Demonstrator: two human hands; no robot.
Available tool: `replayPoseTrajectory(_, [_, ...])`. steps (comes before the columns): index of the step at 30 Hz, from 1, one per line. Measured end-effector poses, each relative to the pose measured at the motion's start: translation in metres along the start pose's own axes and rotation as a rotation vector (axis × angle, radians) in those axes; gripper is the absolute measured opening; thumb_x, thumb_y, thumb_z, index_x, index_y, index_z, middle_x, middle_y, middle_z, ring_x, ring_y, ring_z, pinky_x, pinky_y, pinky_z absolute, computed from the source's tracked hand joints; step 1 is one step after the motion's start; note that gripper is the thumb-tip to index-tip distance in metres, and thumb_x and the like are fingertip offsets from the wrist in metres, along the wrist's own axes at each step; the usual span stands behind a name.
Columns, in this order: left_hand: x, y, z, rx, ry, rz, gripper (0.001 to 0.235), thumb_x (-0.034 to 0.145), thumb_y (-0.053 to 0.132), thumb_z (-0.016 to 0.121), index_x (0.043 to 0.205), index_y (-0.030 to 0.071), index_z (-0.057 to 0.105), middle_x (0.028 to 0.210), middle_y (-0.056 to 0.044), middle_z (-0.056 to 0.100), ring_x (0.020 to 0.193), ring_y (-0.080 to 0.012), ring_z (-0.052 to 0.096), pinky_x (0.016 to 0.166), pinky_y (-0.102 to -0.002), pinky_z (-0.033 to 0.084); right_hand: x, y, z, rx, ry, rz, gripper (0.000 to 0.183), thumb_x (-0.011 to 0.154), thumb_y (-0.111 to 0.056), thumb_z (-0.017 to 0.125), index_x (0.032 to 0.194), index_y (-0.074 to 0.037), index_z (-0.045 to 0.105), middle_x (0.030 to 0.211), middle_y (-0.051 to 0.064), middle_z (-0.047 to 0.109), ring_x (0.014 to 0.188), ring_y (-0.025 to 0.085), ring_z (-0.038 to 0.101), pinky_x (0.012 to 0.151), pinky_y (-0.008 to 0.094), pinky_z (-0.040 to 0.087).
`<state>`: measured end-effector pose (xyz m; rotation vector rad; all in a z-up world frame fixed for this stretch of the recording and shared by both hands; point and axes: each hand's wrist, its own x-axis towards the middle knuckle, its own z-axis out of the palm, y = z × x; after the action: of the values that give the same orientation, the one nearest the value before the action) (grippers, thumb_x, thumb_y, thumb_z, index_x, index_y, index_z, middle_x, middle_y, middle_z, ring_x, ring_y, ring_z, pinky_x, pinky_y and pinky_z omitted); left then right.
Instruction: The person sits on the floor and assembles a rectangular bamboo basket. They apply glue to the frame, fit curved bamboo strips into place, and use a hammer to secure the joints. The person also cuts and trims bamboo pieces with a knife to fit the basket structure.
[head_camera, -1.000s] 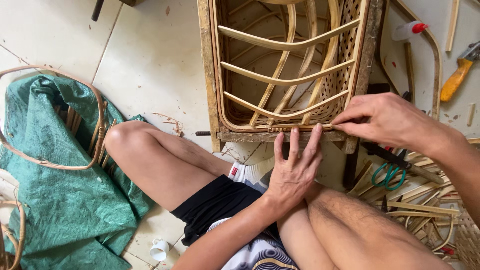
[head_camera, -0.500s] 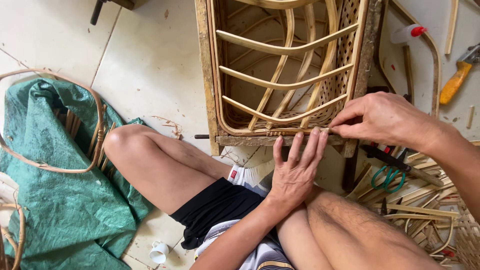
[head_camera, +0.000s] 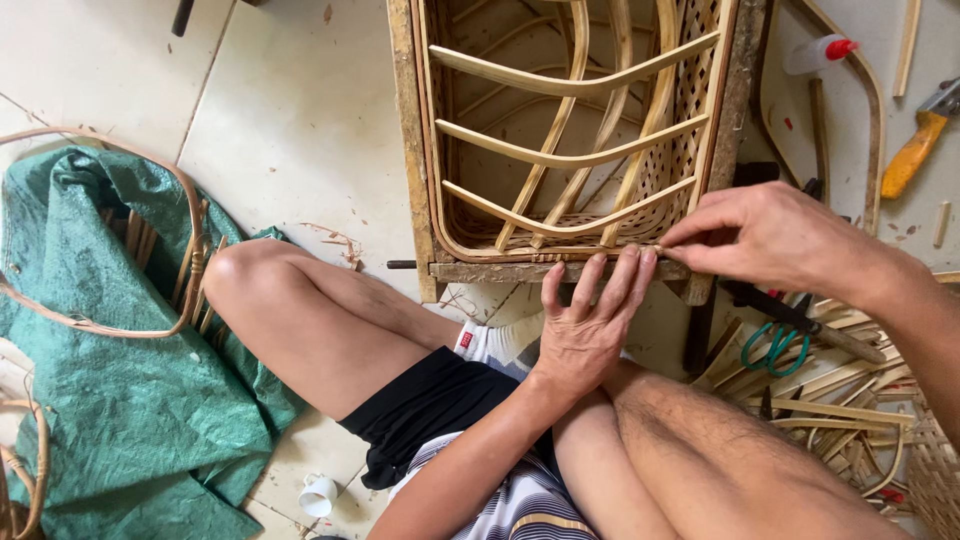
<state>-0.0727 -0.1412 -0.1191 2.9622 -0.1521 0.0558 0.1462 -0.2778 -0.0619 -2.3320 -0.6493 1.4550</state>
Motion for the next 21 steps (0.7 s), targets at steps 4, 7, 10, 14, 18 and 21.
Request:
replayPoseTrajectory(4, [0.001,0.001,-0.001,-0.011,-0.005,-0.014,0.066,0.101,0.019,0.056,0.165,0.017,0.042,0.167,-0.002,0.034,0.157,-0.0280,0.021,0.128,-0.058,0.009,0.004,-0.012,-0.003,-0.233,-0.031,0.089,0.031,0.084,-0.040,0.079,0.109,-0.023,0.081,0.082,0.007,0.080,0.069,0.022,0.074,0.075,0.038,0.060])
replayPoseTrajectory(7, [0.003,0.001,-0.003,-0.024,-0.005,-0.011,0.067,0.098,0.018,0.056,0.164,0.016,0.043,0.166,-0.003,0.035,0.156,-0.0279,0.021,0.127,-0.058,0.011,-0.004,0.008,-0.006,0.024,0.003,0.068,0.029,0.083,-0.036,0.078,0.107,-0.018,0.080,0.076,0.004,0.079,0.053,0.024,0.073,0.061,0.039,0.060])
replayPoseTrajectory(10, [0.006,0.002,0.001,-0.029,0.040,-0.019,0.067,0.098,0.017,0.056,0.163,0.015,0.044,0.166,-0.004,0.035,0.155,-0.0275,0.022,0.126,-0.059,0.012,-0.014,0.066,-0.021,0.316,0.298,0.167,0.026,0.087,-0.028,0.076,0.105,-0.010,0.082,0.073,0.012,0.076,0.055,0.025,0.066,0.051,0.046,0.053])
replayPoseTrajectory(14, [0.002,0.001,0.006,-0.031,0.061,-0.008,0.065,0.098,0.014,0.056,0.162,0.015,0.046,0.167,-0.004,0.034,0.155,-0.0267,0.024,0.125,-0.059,0.013,0.011,0.152,-0.004,0.242,0.703,0.215,0.034,0.101,-0.023,0.081,0.127,-0.002,0.073,0.097,0.013,0.073,0.082,0.020,0.068,0.073,0.039,0.057])
replayPoseTrajectory(18, [0.003,0.003,0.007,-0.024,0.077,-0.021,0.062,0.100,0.016,0.059,0.161,0.017,0.047,0.166,-0.002,0.036,0.157,-0.0241,0.023,0.128,-0.058,0.012,0.083,0.220,0.015,0.207,1.025,0.011,0.068,0.087,-0.017,0.088,0.140,0.010,0.055,0.118,0.021,0.065,0.093,0.025,0.069,0.072,0.039,0.057])
replayPoseTrajectory(21, [0.000,0.002,0.007,-0.024,0.070,-0.017,0.061,0.102,0.016,0.059,0.162,0.019,0.047,0.167,-0.002,0.036,0.158,-0.0250,0.022,0.129,-0.057,0.011,0.134,0.250,0.027,0.315,1.099,-0.169,0.051,0.098,-0.010,0.078,0.140,0.011,0.058,0.129,0.020,0.068,0.109,0.025,0.074,0.092,0.037,0.062])
